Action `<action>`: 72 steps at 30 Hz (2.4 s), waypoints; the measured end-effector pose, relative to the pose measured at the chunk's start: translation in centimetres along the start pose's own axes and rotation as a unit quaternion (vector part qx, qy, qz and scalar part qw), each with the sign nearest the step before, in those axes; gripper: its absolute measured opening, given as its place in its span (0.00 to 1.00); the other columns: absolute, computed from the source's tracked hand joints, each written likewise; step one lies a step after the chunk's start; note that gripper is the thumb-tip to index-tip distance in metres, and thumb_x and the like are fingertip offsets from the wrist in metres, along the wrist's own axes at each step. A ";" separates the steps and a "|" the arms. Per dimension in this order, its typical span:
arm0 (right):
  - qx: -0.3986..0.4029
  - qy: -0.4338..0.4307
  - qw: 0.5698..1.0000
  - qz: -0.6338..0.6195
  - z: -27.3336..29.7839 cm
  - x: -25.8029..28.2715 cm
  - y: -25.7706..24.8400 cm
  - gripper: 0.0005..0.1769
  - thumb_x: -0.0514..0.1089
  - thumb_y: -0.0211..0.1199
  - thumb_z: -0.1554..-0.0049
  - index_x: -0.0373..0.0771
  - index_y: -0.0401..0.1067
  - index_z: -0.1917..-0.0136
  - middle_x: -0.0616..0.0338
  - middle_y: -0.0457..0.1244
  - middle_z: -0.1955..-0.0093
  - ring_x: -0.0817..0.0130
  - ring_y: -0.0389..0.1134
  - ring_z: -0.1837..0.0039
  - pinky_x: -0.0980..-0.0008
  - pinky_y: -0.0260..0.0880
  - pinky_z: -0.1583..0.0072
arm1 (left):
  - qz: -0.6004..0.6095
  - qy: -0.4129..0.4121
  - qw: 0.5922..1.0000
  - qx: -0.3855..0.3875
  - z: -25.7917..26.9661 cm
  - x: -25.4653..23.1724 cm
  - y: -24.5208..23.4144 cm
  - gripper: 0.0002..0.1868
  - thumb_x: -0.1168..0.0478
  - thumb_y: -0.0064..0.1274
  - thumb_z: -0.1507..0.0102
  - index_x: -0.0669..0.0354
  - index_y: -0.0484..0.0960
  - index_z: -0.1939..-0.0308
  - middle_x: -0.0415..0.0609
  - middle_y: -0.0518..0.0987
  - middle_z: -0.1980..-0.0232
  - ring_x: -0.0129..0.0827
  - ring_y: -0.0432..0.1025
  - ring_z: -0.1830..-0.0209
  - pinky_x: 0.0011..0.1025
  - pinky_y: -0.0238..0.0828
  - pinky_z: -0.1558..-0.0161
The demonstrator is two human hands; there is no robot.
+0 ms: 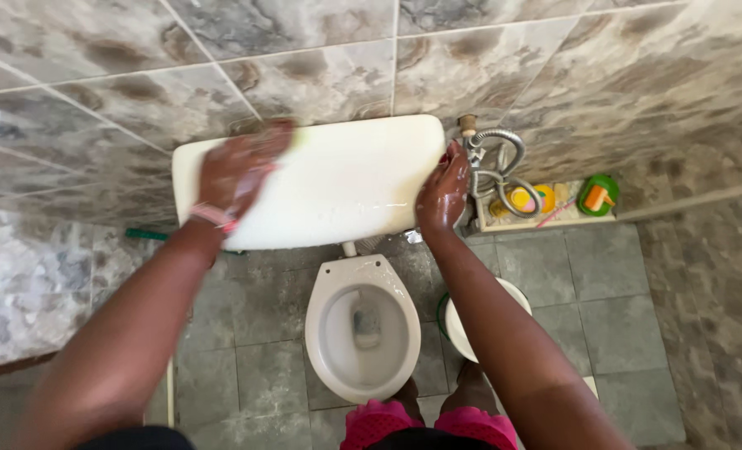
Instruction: The person cleans the toilet tank, an external pipe, and various soap dishes using a sponge, a brush, and a toothbrush with soapy water from a bucket.
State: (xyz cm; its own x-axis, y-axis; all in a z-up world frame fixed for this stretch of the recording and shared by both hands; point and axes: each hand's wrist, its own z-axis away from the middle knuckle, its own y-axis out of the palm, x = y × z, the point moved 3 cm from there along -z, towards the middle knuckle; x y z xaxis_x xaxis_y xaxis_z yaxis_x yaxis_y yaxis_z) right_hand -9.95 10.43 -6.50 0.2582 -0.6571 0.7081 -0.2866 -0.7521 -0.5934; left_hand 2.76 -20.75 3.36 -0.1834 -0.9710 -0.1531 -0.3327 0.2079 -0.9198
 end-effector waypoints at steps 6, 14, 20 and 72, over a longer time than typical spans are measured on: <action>-0.025 -0.147 0.984 0.093 -0.7 -0.4 1.8 0.23 0.45 0.42 0.29 0.33 0.60 0.25 0.44 0.59 0.25 0.49 0.64 0.27 0.59 0.68 0.31 | -0.208 -0.230 0.949 -0.053 5.5 2.2 0.5 0.37 0.59 0.54 0.33 0.53 0.65 0.18 0.45 0.72 0.24 0.43 0.74 0.41 0.40 0.75 0.51; 0.132 -0.277 0.952 -0.006 -1.1 1.5 -2.8 0.27 0.51 0.41 0.27 0.32 0.63 0.25 0.43 0.56 0.21 0.47 0.56 0.19 0.53 0.54 0.20 | 0.074 -0.311 0.948 -0.014 -1.8 -18.4 11.2 0.35 0.49 0.48 0.33 0.32 0.59 0.20 0.48 0.82 0.50 0.37 0.78 0.59 0.37 0.78 0.63; 0.248 -0.405 0.871 0.128 0.0 6.6 -2.4 0.29 0.47 0.45 0.33 0.34 0.63 0.23 0.41 0.55 0.20 0.49 0.53 0.18 0.46 0.43 0.20 | -0.089 -0.400 0.909 -0.081 6.0 -6.2 5.9 0.35 0.53 0.45 0.26 0.39 0.49 0.18 0.54 0.79 0.54 0.40 0.74 0.71 0.41 0.73 0.73; 0.393 -0.510 0.733 0.220 7.3 17.8 4.3 0.67 0.78 0.64 0.60 0.41 0.50 0.18 0.34 0.35 0.15 0.37 0.31 0.15 0.23 0.27 0.26 | 0.030 -0.465 0.854 -0.231 19.4 1.1 3.6 0.35 0.53 0.49 0.30 0.50 0.55 0.20 0.54 0.66 0.21 0.57 0.75 0.48 0.45 0.74 0.49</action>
State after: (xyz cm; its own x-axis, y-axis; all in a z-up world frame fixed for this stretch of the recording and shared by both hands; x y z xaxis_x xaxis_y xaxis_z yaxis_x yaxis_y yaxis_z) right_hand 0.15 -4.87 0.69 0.9706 -0.2382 -0.0348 -0.0333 0.0100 -0.9994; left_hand 19.28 -23.35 -7.15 0.5301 -0.5859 -0.6129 -0.7170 0.0761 -0.6929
